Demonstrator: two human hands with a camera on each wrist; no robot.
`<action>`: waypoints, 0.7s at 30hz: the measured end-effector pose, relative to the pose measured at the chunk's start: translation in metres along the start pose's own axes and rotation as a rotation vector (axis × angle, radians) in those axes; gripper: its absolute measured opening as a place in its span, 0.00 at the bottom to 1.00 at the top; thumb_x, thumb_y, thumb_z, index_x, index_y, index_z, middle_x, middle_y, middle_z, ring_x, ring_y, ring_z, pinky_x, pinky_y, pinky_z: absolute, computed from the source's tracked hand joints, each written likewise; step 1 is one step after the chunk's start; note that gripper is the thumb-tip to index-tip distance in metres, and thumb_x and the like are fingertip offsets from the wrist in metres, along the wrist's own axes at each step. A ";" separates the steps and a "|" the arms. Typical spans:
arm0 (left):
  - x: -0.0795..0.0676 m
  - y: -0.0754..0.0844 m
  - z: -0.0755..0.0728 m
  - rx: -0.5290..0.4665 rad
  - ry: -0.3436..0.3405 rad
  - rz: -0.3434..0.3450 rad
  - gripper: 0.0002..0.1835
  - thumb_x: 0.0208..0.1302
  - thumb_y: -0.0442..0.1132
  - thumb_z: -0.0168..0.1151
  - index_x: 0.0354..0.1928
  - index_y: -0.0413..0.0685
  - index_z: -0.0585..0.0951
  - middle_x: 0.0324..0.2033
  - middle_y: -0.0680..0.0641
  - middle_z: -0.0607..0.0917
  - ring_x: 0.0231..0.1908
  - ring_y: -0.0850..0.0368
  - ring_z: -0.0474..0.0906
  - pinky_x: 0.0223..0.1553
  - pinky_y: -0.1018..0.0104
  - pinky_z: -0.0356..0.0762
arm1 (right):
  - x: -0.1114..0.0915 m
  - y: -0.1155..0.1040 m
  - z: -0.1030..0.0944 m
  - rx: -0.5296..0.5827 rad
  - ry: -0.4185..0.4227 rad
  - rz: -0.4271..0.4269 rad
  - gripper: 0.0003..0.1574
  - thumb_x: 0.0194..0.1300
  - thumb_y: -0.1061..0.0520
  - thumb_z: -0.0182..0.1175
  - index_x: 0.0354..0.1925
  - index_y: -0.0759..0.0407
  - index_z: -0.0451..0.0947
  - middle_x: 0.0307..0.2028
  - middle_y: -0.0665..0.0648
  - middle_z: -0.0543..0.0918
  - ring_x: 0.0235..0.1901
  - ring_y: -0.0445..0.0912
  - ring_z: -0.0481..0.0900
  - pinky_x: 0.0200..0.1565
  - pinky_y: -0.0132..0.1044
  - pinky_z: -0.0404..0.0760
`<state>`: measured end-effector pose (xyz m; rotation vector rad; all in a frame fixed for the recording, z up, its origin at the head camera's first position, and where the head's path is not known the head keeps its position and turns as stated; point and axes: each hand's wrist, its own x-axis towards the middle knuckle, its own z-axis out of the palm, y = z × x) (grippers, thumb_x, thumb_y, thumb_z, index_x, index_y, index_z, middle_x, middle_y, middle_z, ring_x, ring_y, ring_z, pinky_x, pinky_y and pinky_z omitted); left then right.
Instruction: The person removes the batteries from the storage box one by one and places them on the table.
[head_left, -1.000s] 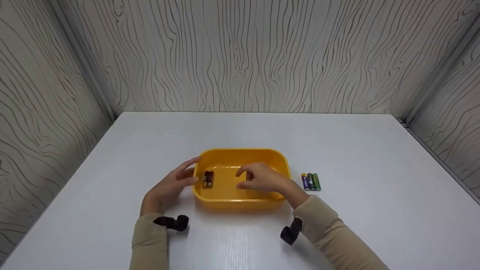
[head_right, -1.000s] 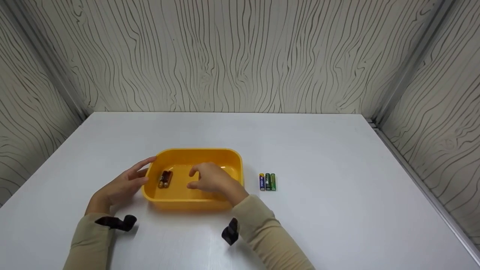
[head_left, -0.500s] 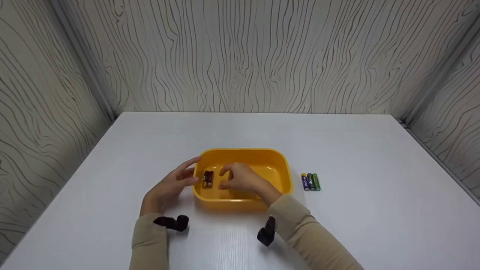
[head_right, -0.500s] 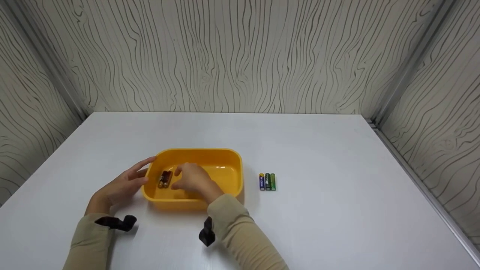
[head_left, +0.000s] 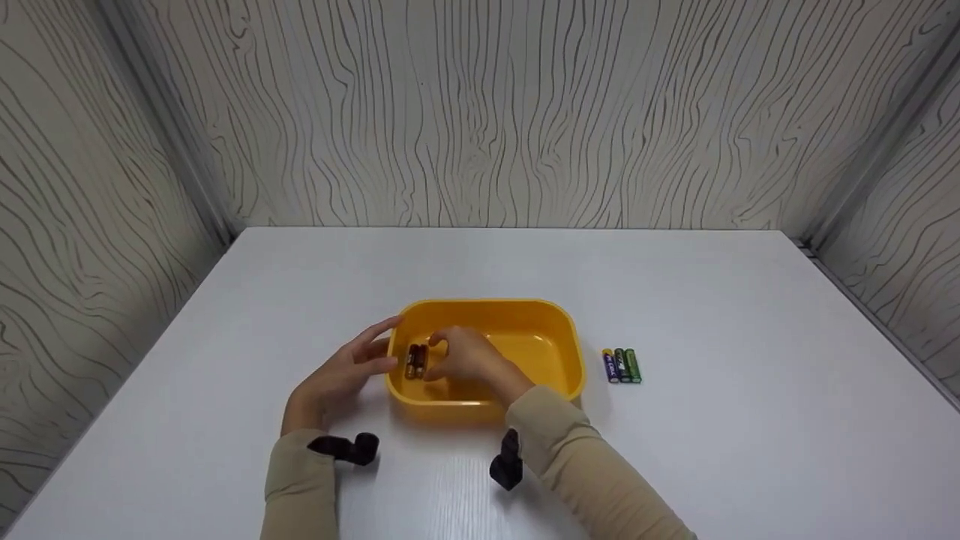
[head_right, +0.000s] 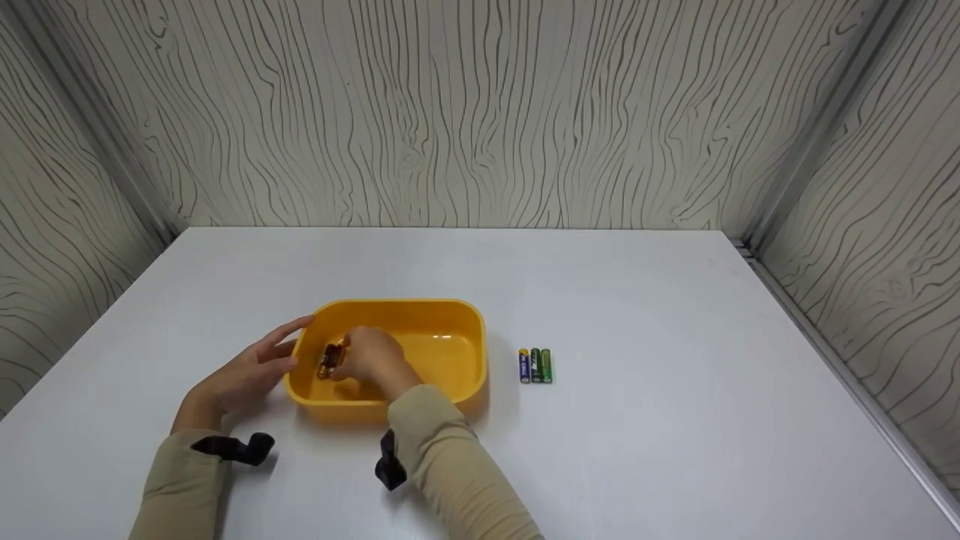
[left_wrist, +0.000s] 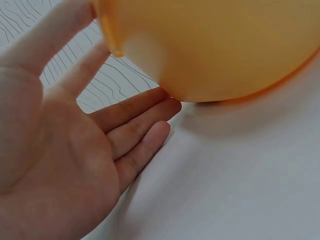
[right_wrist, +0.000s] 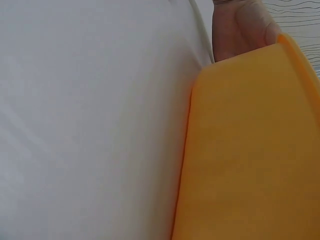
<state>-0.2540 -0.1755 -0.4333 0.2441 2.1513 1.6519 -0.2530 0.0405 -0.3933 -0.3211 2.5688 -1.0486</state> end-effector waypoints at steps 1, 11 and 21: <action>0.000 0.000 0.000 -0.013 0.008 -0.015 0.33 0.64 0.51 0.62 0.69 0.78 0.62 0.74 0.47 0.62 0.75 0.42 0.53 0.74 0.32 0.38 | 0.000 -0.001 0.001 -0.004 0.000 0.004 0.32 0.56 0.56 0.70 0.59 0.58 0.75 0.59 0.58 0.80 0.49 0.50 0.76 0.67 0.48 0.72; -0.001 0.001 0.001 -0.065 0.021 -0.031 0.33 0.62 0.50 0.64 0.67 0.80 0.63 0.73 0.49 0.62 0.76 0.43 0.50 0.73 0.32 0.34 | 0.007 -0.005 0.005 -0.106 0.003 -0.017 0.33 0.56 0.57 0.70 0.60 0.59 0.74 0.58 0.59 0.80 0.49 0.50 0.77 0.66 0.47 0.73; 0.000 -0.001 0.002 -0.096 0.035 -0.039 0.33 0.61 0.50 0.65 0.65 0.83 0.65 0.72 0.52 0.64 0.76 0.45 0.49 0.73 0.32 0.31 | 0.014 -0.009 0.009 -0.209 -0.020 0.002 0.24 0.55 0.56 0.70 0.51 0.57 0.78 0.45 0.56 0.85 0.38 0.48 0.75 0.56 0.41 0.80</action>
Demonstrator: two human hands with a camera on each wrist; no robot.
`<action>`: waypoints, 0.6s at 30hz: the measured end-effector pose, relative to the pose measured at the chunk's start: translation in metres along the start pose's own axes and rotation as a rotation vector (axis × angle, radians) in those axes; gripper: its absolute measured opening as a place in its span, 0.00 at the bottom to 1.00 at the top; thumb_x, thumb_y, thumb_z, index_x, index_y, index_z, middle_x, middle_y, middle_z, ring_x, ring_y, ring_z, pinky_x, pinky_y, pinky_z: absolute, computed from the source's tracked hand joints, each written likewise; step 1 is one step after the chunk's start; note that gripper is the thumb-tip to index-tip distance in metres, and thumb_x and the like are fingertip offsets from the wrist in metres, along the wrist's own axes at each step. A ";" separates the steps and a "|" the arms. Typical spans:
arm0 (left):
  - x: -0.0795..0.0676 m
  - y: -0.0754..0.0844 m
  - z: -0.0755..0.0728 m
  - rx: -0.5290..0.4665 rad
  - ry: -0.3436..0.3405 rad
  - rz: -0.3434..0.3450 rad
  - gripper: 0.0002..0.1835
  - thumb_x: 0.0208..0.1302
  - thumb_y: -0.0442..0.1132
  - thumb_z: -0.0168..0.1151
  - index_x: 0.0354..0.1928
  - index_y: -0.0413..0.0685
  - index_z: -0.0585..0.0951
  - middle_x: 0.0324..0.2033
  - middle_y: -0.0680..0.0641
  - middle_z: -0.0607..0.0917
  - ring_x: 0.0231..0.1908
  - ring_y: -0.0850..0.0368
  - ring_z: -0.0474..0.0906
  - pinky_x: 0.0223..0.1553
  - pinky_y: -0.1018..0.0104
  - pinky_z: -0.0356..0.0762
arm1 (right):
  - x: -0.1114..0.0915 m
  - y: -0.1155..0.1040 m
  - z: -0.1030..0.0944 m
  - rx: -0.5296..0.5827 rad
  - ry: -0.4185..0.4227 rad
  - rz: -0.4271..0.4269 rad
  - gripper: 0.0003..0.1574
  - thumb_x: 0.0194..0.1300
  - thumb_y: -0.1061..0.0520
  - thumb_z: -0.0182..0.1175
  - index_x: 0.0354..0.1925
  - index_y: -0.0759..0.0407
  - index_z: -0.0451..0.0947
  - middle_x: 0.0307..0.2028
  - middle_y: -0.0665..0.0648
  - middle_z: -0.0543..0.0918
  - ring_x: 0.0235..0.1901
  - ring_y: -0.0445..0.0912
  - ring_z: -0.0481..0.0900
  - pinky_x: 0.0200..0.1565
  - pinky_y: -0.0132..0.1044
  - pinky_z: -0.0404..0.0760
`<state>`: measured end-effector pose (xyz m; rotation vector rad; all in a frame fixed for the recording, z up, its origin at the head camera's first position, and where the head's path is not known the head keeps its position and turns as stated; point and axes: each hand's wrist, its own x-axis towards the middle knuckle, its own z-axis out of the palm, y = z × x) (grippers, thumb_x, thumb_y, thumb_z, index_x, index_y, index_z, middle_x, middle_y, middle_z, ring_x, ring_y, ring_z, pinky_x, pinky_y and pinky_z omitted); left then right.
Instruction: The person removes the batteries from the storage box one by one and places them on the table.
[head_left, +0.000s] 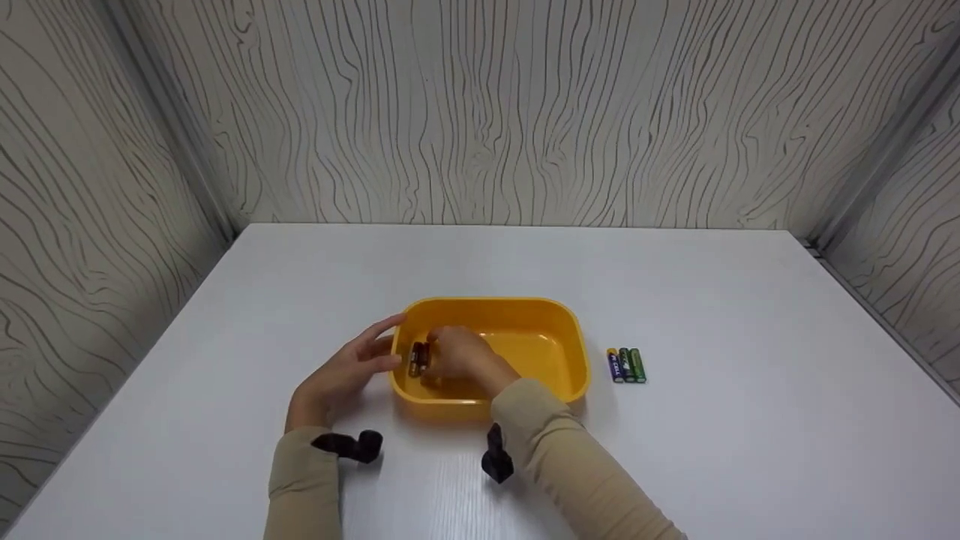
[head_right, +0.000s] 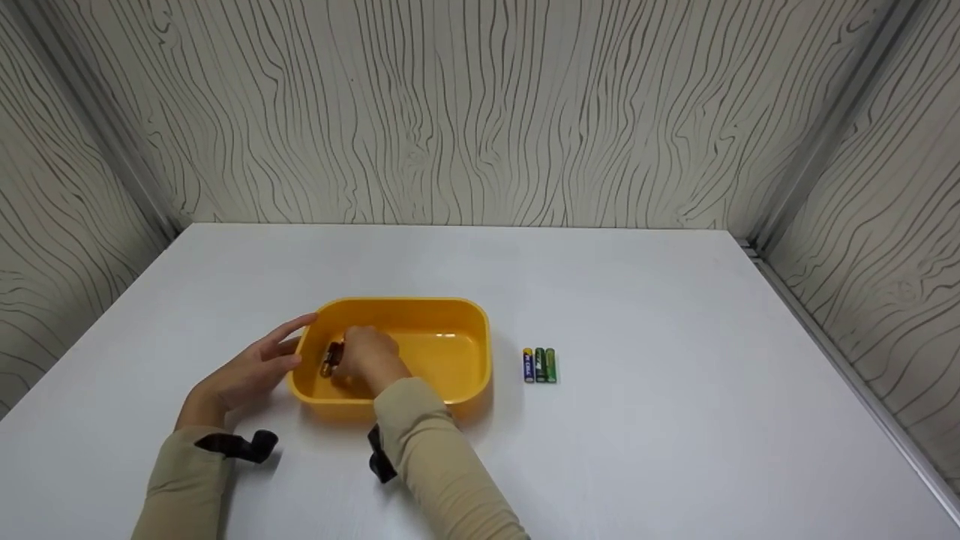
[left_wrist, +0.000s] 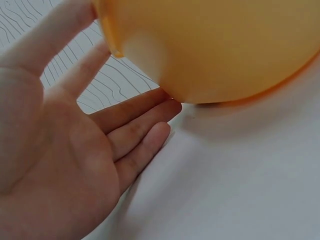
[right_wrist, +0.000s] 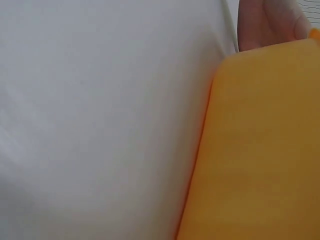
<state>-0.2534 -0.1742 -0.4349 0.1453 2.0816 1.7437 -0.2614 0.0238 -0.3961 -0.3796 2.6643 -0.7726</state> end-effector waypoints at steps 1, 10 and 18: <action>0.000 0.000 0.000 0.000 0.005 -0.007 0.33 0.60 0.50 0.66 0.65 0.84 0.65 0.72 0.53 0.64 0.77 0.45 0.49 0.73 0.32 0.31 | 0.000 0.000 0.000 -0.012 0.003 0.000 0.23 0.55 0.55 0.70 0.50 0.57 0.79 0.44 0.56 0.85 0.38 0.48 0.75 0.55 0.41 0.80; 0.000 0.002 0.000 -0.002 -0.007 -0.006 0.32 0.61 0.51 0.65 0.65 0.84 0.65 0.73 0.53 0.63 0.77 0.45 0.48 0.74 0.32 0.30 | -0.002 -0.003 0.002 -0.025 0.015 0.005 0.17 0.57 0.56 0.68 0.47 0.55 0.80 0.39 0.54 0.85 0.36 0.48 0.76 0.51 0.39 0.82; 0.001 0.001 -0.001 0.044 -0.052 0.055 0.34 0.64 0.48 0.62 0.70 0.76 0.61 0.73 0.47 0.62 0.76 0.44 0.52 0.74 0.32 0.32 | -0.006 -0.001 0.002 0.028 0.031 -0.009 0.20 0.56 0.60 0.69 0.49 0.56 0.79 0.41 0.55 0.85 0.38 0.47 0.78 0.56 0.42 0.82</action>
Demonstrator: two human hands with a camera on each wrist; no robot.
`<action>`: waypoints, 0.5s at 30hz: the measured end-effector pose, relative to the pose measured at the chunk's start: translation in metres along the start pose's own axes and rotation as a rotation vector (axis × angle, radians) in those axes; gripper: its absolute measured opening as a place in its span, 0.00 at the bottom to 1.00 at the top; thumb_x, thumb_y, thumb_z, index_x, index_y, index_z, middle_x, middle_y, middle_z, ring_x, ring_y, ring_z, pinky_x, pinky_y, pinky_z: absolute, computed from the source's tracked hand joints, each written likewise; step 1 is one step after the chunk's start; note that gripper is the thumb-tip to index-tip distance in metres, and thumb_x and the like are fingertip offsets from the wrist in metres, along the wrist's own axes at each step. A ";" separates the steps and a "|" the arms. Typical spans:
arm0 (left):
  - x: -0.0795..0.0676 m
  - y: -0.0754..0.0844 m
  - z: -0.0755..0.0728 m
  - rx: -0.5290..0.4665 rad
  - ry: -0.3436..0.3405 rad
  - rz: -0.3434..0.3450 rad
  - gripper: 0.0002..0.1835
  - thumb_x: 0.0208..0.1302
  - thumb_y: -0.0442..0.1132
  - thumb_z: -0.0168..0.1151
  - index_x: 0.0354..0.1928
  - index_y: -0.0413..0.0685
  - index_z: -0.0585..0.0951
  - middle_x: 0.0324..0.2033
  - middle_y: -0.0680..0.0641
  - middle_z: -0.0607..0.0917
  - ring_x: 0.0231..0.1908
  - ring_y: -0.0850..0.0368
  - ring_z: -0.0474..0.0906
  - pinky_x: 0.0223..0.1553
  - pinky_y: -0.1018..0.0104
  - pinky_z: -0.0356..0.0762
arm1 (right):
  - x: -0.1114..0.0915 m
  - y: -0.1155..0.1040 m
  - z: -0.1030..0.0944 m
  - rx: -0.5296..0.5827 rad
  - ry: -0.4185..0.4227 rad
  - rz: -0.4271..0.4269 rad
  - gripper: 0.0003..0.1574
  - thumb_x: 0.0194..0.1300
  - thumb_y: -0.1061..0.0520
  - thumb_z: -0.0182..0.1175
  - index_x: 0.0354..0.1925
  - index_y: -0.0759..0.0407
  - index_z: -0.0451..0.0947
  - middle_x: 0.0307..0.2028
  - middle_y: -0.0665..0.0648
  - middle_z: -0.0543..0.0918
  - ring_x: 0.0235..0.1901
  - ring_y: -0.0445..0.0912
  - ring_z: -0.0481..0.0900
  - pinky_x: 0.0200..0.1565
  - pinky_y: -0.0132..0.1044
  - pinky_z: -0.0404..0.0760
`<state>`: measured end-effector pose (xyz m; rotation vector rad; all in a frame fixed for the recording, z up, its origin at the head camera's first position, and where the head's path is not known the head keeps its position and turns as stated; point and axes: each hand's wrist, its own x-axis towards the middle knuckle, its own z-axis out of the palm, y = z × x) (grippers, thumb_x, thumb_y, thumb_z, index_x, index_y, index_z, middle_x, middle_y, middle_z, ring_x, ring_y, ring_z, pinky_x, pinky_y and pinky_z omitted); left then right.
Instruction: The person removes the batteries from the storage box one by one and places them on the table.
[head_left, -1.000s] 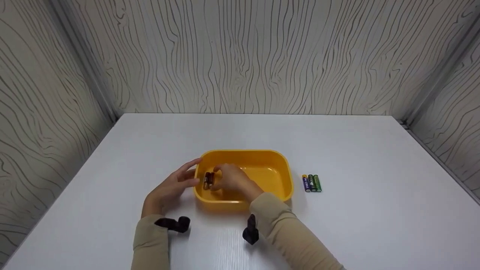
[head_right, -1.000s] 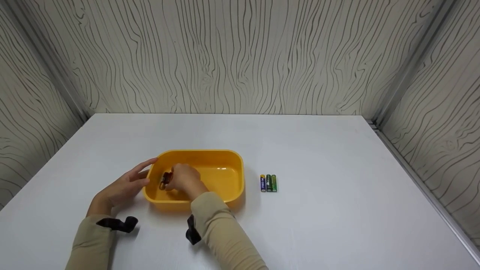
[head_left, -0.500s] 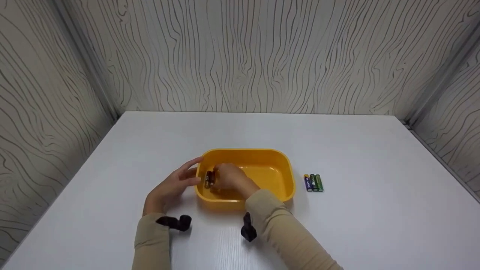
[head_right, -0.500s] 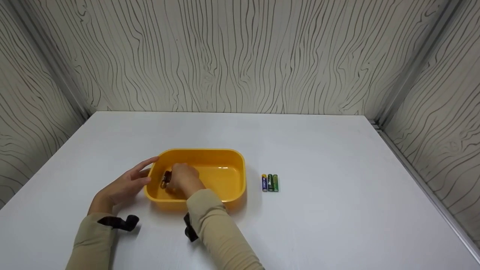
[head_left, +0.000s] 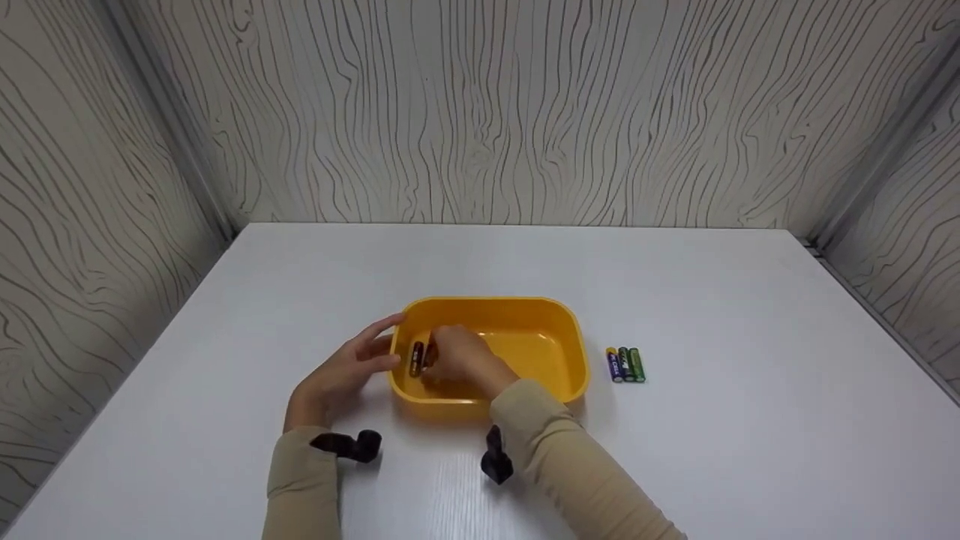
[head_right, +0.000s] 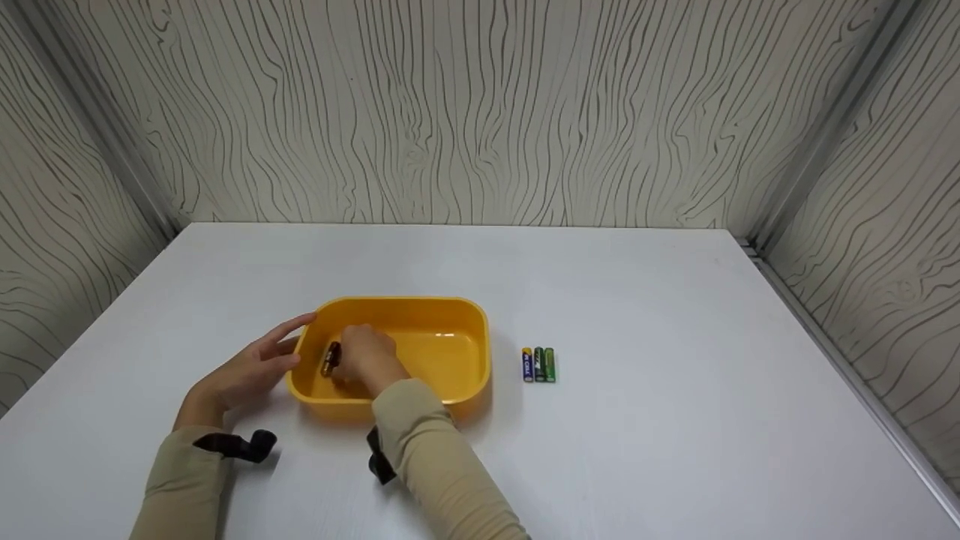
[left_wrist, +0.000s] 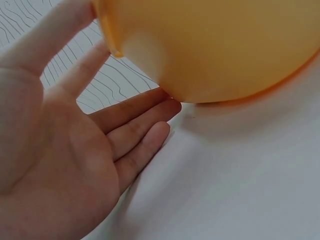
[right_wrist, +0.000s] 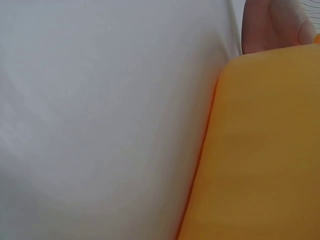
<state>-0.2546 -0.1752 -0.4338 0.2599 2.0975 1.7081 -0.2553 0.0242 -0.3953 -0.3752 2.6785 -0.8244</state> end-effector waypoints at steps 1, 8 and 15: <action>0.000 0.000 0.000 0.016 -0.006 0.013 0.34 0.65 0.48 0.62 0.70 0.74 0.61 0.73 0.46 0.63 0.75 0.43 0.53 0.74 0.32 0.33 | 0.000 0.000 0.000 -0.007 -0.001 0.000 0.20 0.57 0.60 0.69 0.49 0.57 0.79 0.41 0.55 0.85 0.38 0.47 0.78 0.55 0.42 0.82; 0.002 0.001 0.000 0.066 -0.015 0.051 0.35 0.66 0.46 0.61 0.72 0.69 0.59 0.73 0.43 0.63 0.74 0.42 0.55 0.74 0.32 0.36 | -0.001 0.002 -0.004 0.018 -0.019 0.025 0.16 0.57 0.59 0.68 0.45 0.57 0.80 0.39 0.54 0.85 0.36 0.46 0.77 0.54 0.40 0.83; 0.000 0.000 0.000 -0.017 0.015 -0.028 0.34 0.63 0.49 0.64 0.69 0.78 0.62 0.73 0.49 0.63 0.76 0.44 0.51 0.74 0.34 0.33 | -0.002 0.004 -0.008 0.067 -0.027 0.021 0.23 0.56 0.57 0.70 0.50 0.58 0.78 0.45 0.55 0.85 0.40 0.46 0.78 0.58 0.42 0.81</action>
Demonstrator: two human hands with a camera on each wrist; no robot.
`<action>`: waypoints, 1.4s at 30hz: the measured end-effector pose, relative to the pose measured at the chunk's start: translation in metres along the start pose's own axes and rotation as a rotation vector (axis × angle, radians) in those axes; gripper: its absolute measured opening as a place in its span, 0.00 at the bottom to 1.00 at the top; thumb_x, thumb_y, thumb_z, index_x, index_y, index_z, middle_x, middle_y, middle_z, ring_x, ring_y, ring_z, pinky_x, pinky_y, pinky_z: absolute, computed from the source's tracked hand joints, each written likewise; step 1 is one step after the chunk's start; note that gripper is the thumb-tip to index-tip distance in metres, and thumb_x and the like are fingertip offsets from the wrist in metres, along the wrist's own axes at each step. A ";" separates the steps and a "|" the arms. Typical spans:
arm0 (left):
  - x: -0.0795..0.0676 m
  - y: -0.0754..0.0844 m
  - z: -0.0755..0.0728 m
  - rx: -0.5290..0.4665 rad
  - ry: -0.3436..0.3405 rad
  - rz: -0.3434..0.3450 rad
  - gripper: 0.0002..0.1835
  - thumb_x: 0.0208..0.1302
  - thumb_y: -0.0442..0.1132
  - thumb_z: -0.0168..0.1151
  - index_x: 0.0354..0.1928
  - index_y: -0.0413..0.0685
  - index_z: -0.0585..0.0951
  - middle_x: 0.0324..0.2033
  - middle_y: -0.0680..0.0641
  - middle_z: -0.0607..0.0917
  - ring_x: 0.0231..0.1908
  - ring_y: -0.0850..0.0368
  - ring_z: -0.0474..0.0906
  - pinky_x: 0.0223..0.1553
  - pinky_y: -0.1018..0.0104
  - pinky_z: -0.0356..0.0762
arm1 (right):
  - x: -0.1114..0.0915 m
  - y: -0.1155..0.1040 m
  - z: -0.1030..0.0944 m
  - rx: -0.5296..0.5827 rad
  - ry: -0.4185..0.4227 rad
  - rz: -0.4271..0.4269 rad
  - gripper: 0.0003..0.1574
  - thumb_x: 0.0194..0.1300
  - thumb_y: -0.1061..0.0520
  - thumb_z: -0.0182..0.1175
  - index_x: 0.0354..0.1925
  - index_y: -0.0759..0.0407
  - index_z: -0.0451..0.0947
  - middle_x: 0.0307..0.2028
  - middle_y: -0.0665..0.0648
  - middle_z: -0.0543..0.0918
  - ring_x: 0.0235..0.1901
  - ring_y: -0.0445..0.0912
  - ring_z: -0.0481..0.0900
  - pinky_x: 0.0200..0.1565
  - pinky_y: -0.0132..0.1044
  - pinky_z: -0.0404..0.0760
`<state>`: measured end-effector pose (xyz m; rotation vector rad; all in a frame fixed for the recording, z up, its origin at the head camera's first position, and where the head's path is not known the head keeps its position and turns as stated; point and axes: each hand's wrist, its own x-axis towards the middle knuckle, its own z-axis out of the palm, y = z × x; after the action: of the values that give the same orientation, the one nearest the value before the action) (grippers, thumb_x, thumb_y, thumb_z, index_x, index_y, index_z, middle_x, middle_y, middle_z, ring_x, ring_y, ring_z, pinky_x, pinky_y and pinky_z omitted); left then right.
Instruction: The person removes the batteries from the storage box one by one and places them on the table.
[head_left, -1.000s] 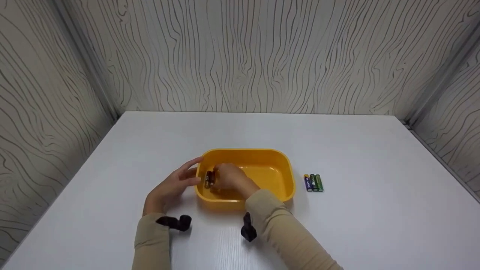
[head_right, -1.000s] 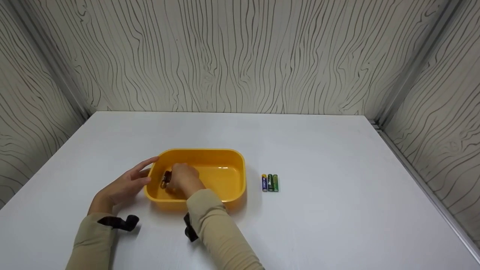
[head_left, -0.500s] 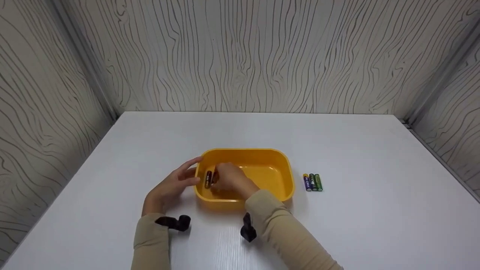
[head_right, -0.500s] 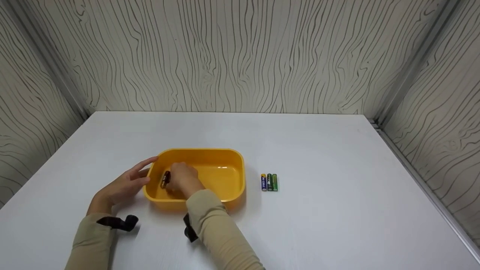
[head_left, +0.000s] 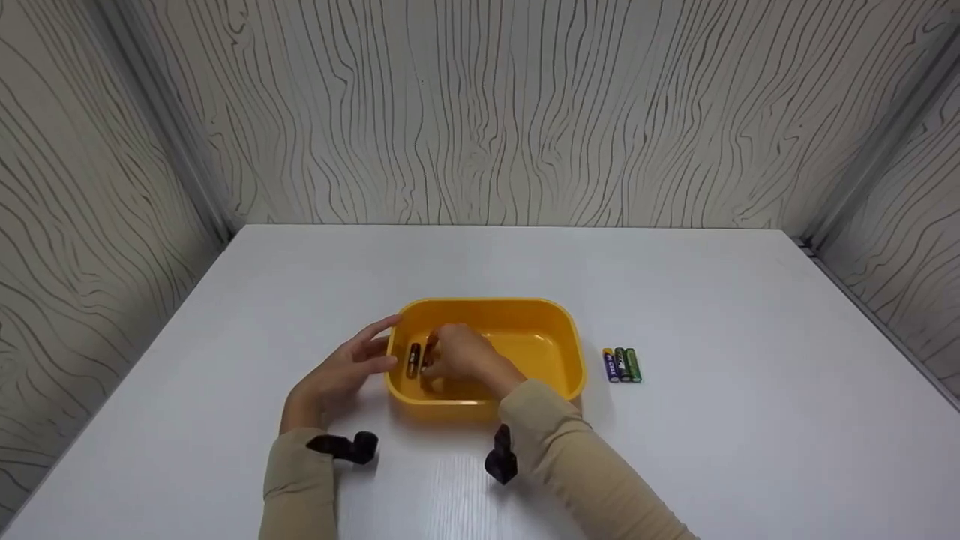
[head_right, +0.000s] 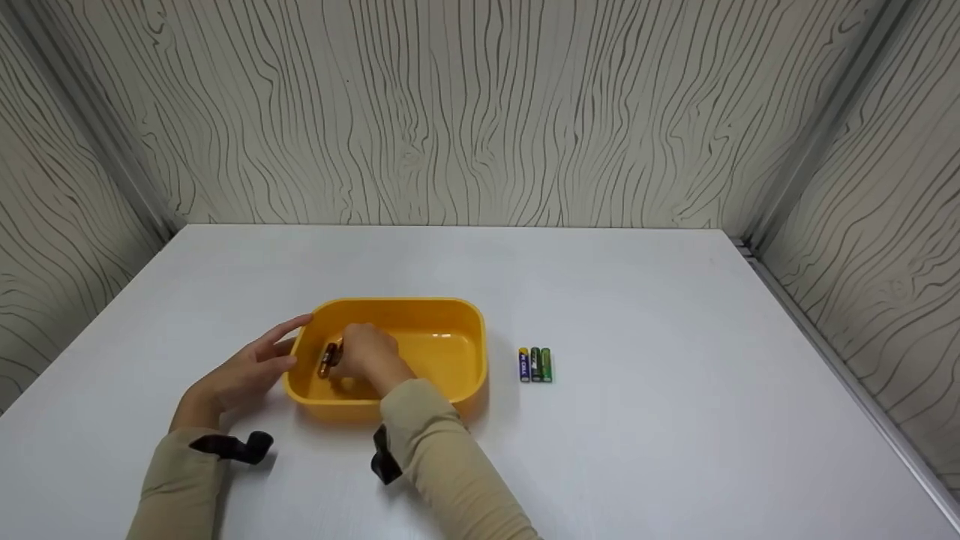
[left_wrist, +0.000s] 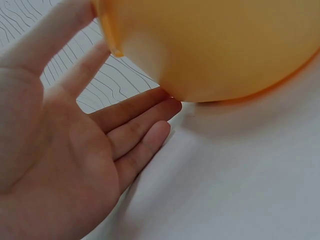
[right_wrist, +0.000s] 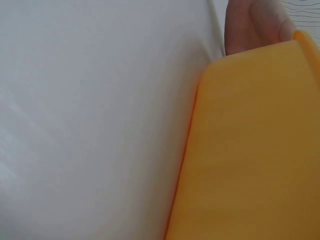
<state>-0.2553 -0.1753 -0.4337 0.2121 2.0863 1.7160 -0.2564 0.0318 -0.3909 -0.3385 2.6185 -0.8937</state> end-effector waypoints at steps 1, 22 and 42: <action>0.000 0.000 0.000 -0.007 0.006 -0.009 0.34 0.62 0.49 0.64 0.68 0.79 0.62 0.73 0.50 0.64 0.76 0.44 0.51 0.74 0.34 0.33 | 0.000 0.001 0.000 -0.001 0.002 -0.009 0.24 0.55 0.57 0.70 0.51 0.58 0.78 0.46 0.55 0.85 0.41 0.46 0.78 0.59 0.42 0.80; -0.004 0.000 0.001 -0.001 0.006 -0.020 0.34 0.62 0.51 0.64 0.68 0.78 0.63 0.74 0.48 0.62 0.76 0.42 0.49 0.75 0.34 0.35 | -0.008 0.006 -0.013 0.118 0.042 -0.116 0.26 0.50 0.52 0.74 0.48 0.58 0.81 0.40 0.60 0.81 0.33 0.45 0.68 0.32 0.32 0.67; -0.004 0.002 0.001 -0.022 0.046 -0.063 0.33 0.59 0.53 0.66 0.65 0.83 0.65 0.73 0.52 0.63 0.77 0.44 0.48 0.75 0.34 0.34 | -0.031 0.013 -0.023 0.228 0.051 -0.145 0.34 0.50 0.50 0.74 0.56 0.55 0.79 0.22 0.48 0.69 0.21 0.42 0.64 0.22 0.29 0.61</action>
<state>-0.2519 -0.1752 -0.4315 0.0994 2.0825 1.7213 -0.2392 0.0643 -0.3738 -0.4542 2.5282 -1.2518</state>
